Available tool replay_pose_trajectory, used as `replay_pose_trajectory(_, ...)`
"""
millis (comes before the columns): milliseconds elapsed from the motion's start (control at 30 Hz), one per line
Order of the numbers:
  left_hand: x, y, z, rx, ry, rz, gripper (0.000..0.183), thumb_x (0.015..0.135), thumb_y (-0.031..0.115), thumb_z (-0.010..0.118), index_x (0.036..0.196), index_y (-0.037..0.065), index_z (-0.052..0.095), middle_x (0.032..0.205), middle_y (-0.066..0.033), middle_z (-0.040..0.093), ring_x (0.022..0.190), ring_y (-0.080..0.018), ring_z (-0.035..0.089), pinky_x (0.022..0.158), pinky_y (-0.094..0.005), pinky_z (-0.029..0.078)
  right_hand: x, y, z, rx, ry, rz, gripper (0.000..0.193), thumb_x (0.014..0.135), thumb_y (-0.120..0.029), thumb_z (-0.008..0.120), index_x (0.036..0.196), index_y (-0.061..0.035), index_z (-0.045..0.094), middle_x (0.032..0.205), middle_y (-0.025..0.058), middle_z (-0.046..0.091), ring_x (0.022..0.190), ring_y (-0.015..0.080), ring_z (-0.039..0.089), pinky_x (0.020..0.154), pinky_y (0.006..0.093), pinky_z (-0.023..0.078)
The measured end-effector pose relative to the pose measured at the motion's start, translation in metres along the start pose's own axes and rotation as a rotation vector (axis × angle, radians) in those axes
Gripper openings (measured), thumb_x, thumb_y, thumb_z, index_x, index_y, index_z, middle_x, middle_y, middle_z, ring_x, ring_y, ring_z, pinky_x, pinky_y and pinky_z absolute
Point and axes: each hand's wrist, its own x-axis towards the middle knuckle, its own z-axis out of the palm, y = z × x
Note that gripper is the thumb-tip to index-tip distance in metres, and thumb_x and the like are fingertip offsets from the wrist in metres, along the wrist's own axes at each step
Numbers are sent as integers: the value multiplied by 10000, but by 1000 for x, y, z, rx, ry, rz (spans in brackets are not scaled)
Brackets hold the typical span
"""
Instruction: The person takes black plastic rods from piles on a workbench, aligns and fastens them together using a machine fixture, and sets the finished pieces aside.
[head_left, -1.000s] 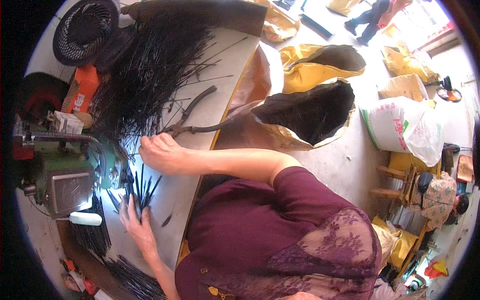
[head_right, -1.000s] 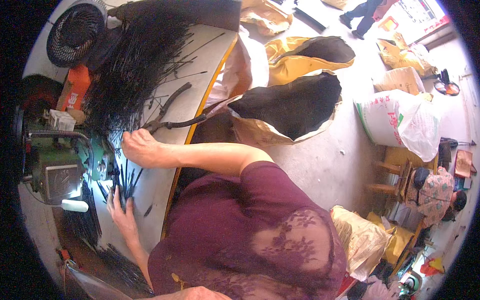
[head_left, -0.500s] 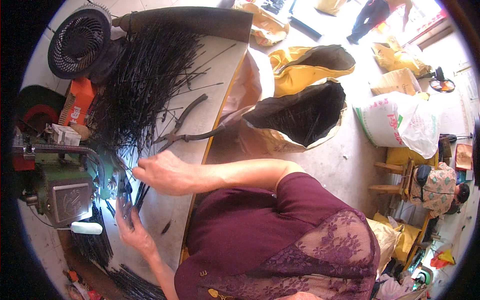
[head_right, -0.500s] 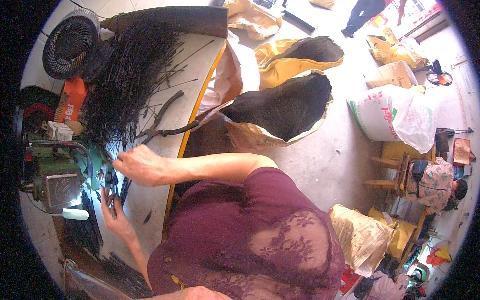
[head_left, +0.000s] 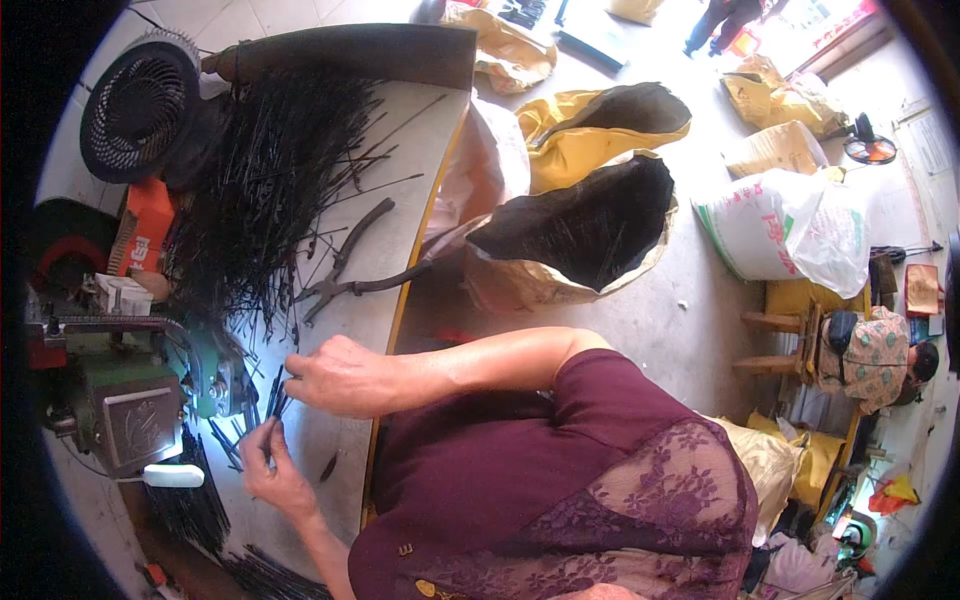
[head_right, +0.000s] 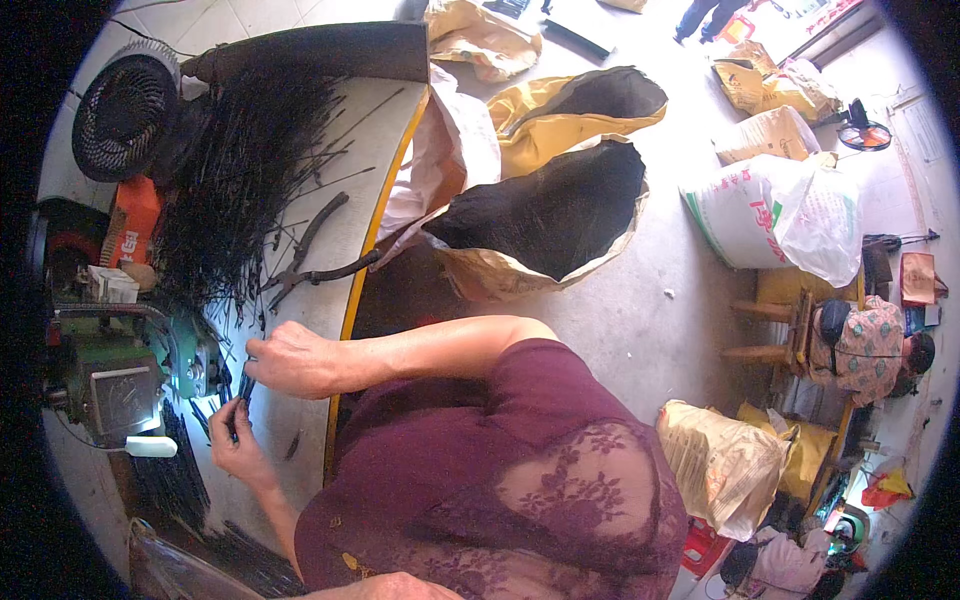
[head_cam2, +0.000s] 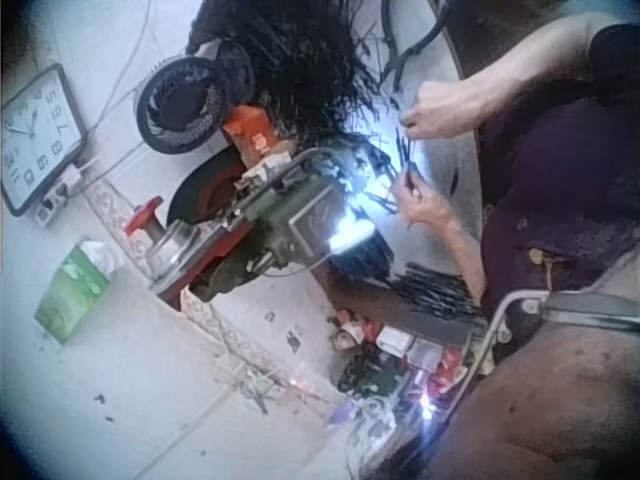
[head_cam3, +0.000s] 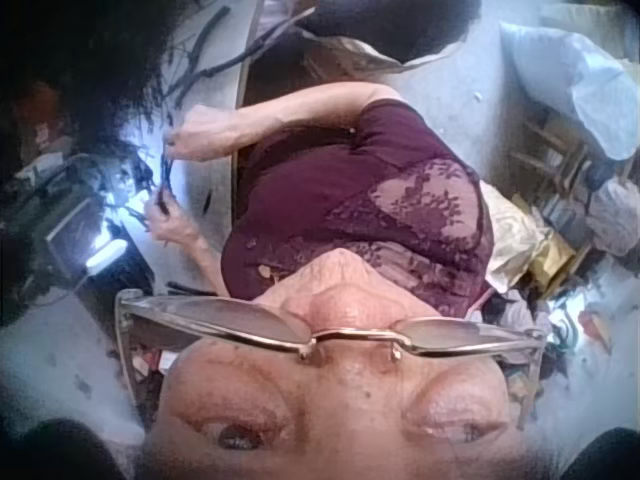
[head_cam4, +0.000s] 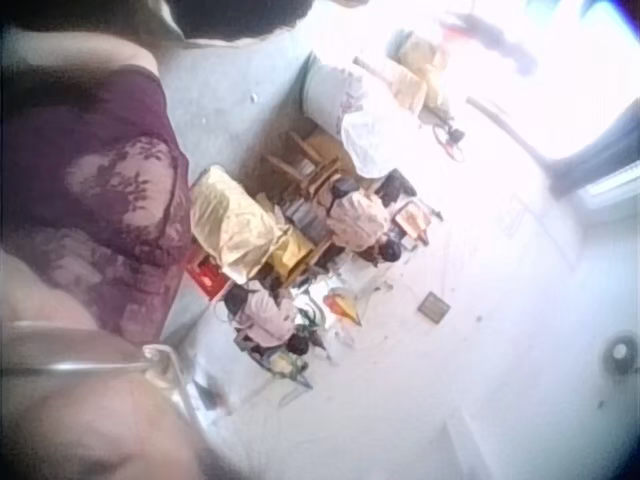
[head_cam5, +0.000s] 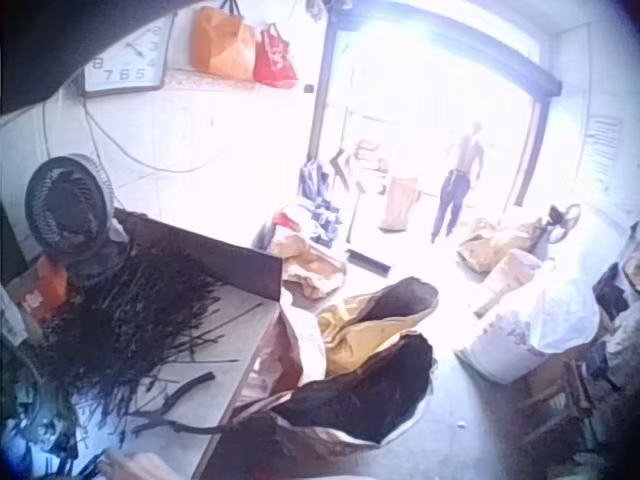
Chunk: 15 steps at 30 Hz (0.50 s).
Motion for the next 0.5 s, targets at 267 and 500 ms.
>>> replay_pose_trajectory(267,-11,9,8,-93,28,-50,112,844,29,640,954,11,650,885,-97,651,776,-202,608,671,-310,478,-2,-4,9,44,-90,-80,167,728,-123,605,843,-15,549,783,127,535,608,302,606,505,421,485)
replay_pose_trajectory(500,-21,1,-37,195,-225,2,181,793,-9,652,971,-14,620,836,-113,606,746,-240,593,662,-344,479,-9,4,12,115,-114,63,178,759,-116,580,924,-56,605,827,140,575,698,337,630,598,440,514)
